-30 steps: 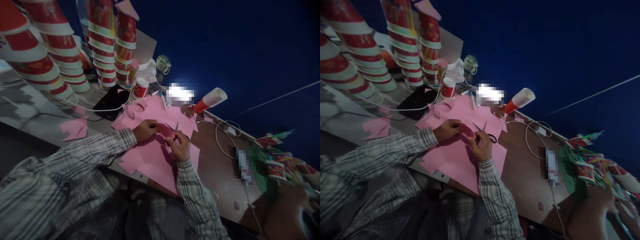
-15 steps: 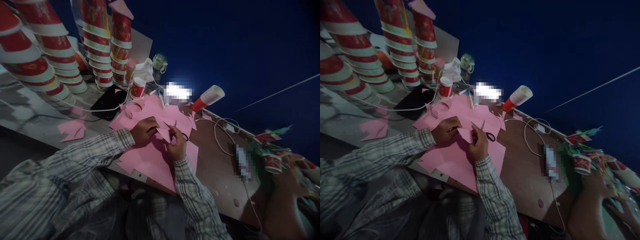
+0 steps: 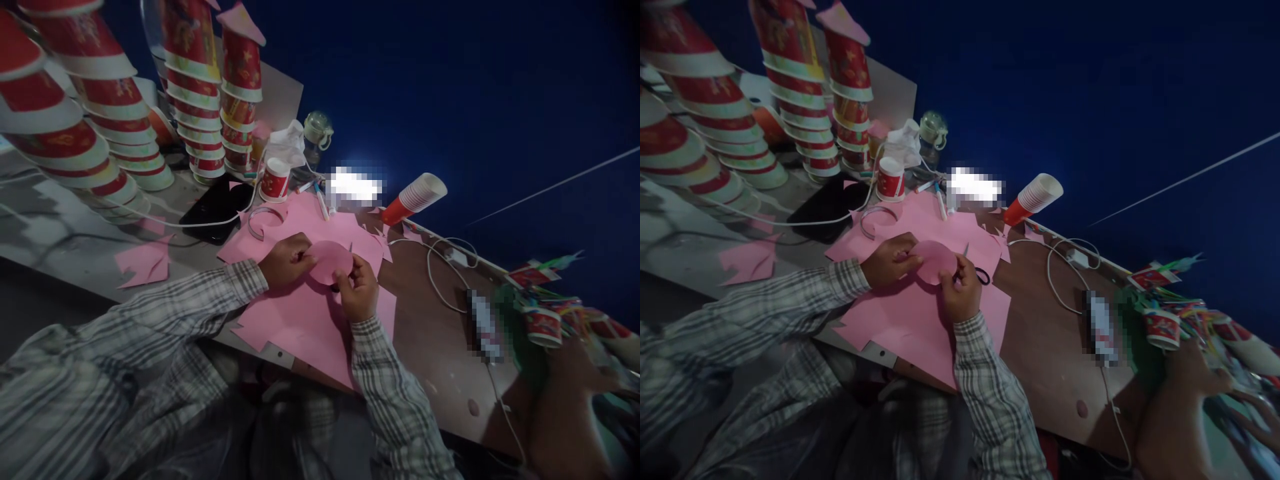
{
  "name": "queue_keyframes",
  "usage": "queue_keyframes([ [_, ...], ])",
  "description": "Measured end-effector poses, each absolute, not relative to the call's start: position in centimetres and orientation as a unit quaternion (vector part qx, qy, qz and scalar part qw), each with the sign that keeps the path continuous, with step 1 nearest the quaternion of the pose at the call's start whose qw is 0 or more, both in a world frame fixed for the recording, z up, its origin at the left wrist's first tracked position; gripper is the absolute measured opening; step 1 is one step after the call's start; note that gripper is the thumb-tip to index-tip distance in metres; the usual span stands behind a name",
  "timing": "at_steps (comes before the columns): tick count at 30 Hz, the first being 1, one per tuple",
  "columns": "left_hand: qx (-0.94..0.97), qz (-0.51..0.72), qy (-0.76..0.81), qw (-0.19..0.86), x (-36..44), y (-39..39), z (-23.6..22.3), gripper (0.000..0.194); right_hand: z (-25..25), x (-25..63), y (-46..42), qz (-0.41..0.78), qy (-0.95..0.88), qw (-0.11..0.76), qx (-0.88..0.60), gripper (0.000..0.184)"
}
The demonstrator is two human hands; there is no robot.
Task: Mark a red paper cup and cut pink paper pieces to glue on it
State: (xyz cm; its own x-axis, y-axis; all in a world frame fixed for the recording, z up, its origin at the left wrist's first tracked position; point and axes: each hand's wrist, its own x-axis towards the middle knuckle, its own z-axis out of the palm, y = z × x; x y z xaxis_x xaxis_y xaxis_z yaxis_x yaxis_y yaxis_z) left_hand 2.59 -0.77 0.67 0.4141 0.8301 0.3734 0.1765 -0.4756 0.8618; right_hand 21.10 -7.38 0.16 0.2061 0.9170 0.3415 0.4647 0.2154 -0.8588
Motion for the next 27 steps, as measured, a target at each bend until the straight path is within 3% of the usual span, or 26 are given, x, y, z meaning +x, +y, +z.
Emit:
queue_keyframes([
  [6, 0.738, 0.402, 0.362, 0.403, 2.55, -0.62, 0.64, 0.026, 0.00, 21.51, -6.95, 0.273, -0.528, 0.538, -0.598, 0.042],
  [10, 0.713, 0.379, 0.395, 0.439, 2.64, -0.80, 0.66, 0.013, 0.10, 21.55, -6.86, 0.272, -0.530, 0.535, -0.598, 0.038],
  [17, 0.651, 0.384, 0.341, 0.559, 2.74, -0.79, 0.19, 0.052, 0.04, 21.60, -6.64, 0.214, -0.544, 0.526, -0.618, 0.036],
  [22, 0.619, 0.378, 0.337, 0.601, 2.83, -0.69, 0.20, 0.055, -0.01, 21.64, -6.61, 0.196, -0.553, 0.520, -0.621, 0.035],
  [27, 0.648, 0.381, 0.338, 0.566, 2.76, -0.60, 0.02, 0.050, -0.09, 21.77, -6.52, 0.193, -0.552, 0.518, -0.624, 0.036],
])
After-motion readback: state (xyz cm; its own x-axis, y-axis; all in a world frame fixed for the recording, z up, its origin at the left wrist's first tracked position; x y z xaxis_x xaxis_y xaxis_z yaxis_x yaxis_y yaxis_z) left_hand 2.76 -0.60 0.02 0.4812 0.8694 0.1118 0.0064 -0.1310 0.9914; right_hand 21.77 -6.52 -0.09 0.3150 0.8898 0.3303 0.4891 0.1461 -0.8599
